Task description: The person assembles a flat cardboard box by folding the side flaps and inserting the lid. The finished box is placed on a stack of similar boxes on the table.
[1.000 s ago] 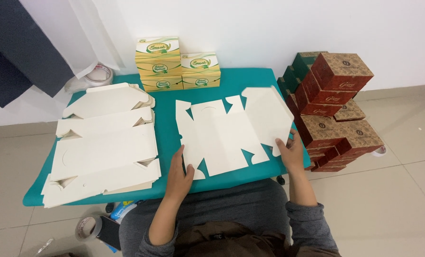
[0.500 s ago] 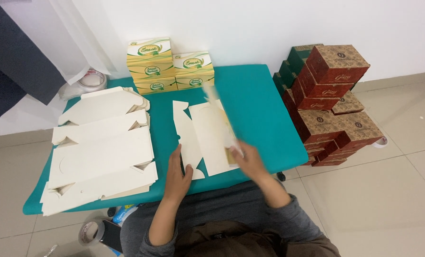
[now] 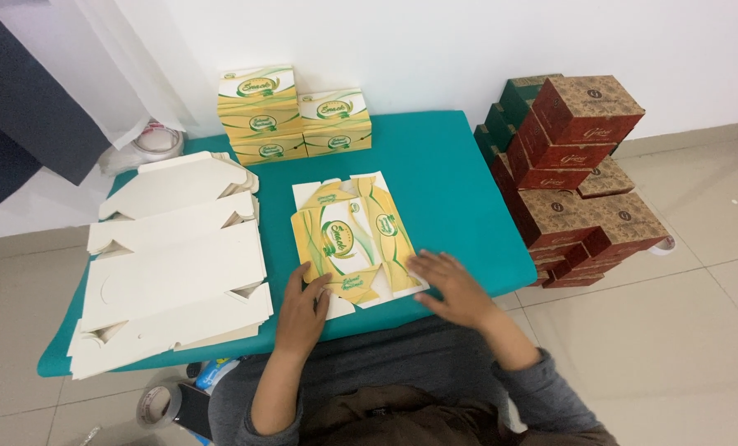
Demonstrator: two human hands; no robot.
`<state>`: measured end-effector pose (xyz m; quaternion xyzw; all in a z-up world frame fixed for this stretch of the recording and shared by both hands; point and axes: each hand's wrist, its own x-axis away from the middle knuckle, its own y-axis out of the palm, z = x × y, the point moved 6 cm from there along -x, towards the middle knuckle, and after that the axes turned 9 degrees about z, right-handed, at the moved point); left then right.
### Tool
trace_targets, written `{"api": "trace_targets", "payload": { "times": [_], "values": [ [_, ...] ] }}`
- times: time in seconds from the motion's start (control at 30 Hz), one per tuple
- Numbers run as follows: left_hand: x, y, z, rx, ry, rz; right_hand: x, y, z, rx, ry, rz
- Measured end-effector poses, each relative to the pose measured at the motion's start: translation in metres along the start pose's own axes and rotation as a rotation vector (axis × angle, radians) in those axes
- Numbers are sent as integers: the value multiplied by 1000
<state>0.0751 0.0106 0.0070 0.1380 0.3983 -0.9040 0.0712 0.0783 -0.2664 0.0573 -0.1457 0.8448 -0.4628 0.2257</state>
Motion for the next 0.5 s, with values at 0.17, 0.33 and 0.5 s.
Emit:
{"api": "trace_targets", "payload": {
  "times": [0.17,0.33,0.5],
  "values": [
    [1,-1,1,-32,31,-32,-1,-1,28,164,-56,-119],
    [2,8,-10,-90,35,-79,-30,9,60,197,-68,-193],
    [5,11,-18,32,270,100,-83,23,97,297,-136,-249]
  ]
}}
